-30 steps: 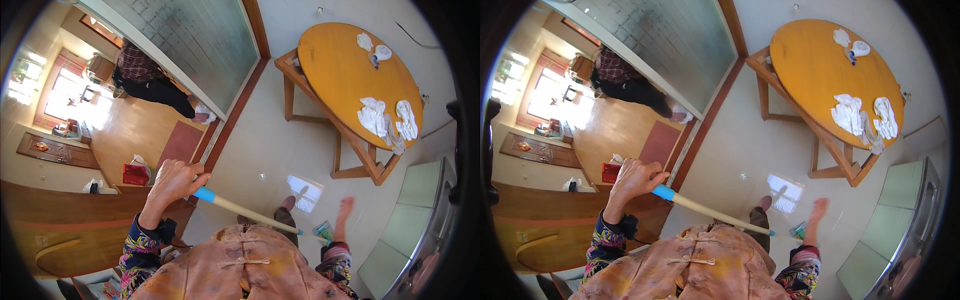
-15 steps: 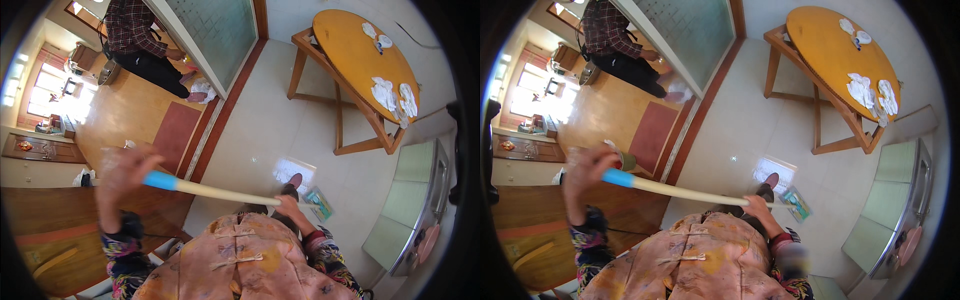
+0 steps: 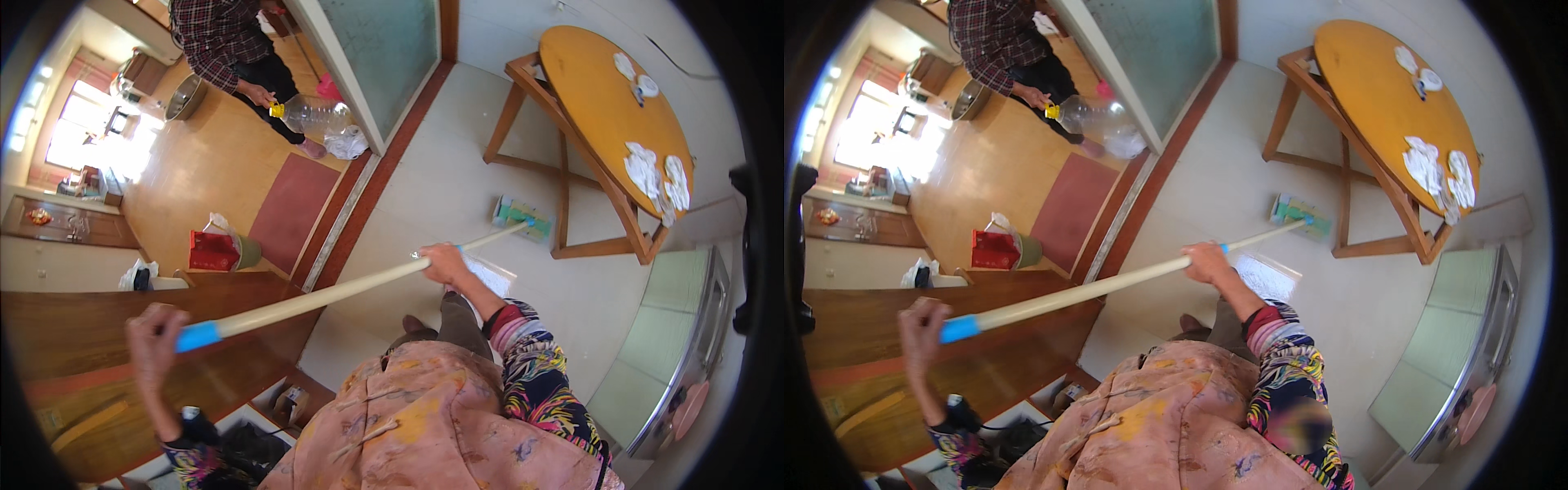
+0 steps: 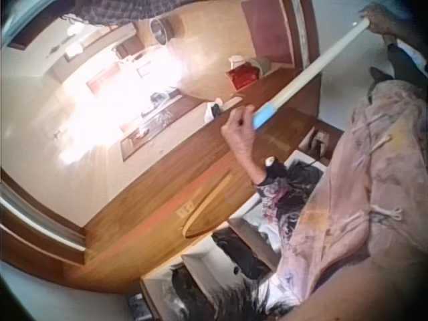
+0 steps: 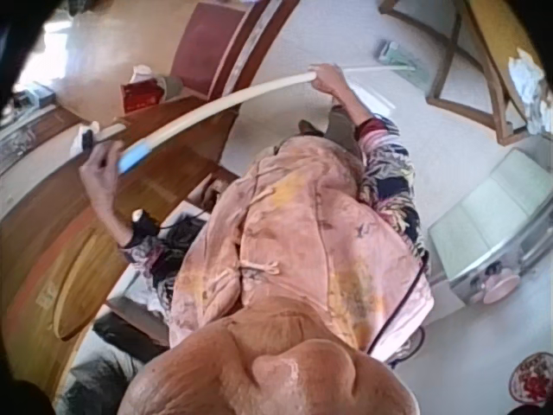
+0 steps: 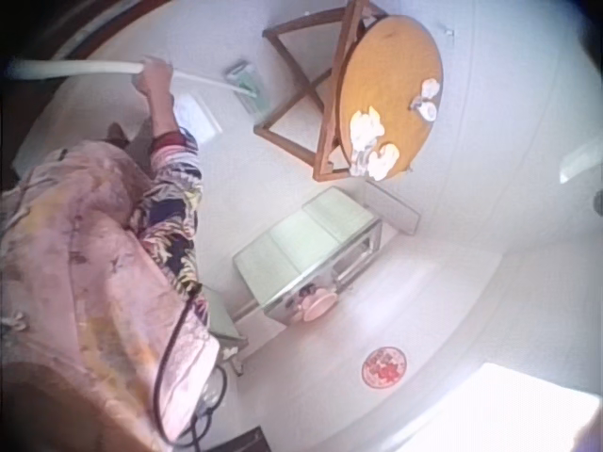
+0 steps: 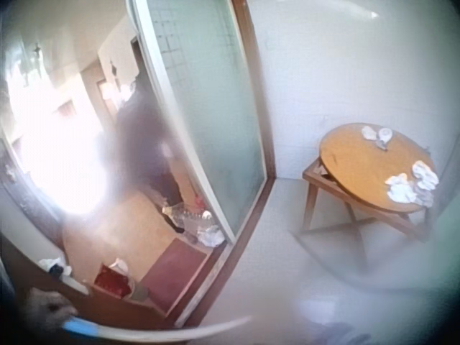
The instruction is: The person mops the kitchen floor using a flat mop, rinsing the mop head in the sink and wringing it out. They continue mopping around a round table and near the doorway while another person sweeps nearby.
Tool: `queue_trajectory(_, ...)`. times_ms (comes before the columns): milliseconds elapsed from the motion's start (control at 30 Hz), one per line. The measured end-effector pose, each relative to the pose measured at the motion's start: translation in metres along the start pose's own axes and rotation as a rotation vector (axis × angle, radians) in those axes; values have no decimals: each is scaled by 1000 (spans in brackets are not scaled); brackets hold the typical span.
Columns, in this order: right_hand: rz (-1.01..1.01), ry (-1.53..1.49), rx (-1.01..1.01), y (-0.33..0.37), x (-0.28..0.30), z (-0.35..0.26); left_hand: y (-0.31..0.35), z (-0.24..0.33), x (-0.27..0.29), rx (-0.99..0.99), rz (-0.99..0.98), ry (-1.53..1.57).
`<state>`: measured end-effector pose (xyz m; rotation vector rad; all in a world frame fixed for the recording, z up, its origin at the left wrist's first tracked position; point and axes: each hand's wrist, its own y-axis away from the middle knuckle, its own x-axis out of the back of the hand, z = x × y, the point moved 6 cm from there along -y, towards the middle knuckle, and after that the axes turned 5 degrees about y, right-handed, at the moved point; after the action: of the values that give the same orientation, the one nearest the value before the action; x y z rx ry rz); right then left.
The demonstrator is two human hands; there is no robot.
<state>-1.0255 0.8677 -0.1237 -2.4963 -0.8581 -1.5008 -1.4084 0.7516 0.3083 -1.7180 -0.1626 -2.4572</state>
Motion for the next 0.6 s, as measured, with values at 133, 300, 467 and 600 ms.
queue_trajectory(133,218,145,-122,1,-3,92,17,73,-116,-257,-14,-31)
queue_trajectory(300,208,194,-102,-6,-32,120,34,97,-175,-237,-174,-68)
queue_trajectory(467,36,51,101,-10,-67,19,60,33,-91,28,-61,-46)
queue_trajectory(600,-409,-19,291,-18,-95,-106,114,-36,-4,386,140,-10)
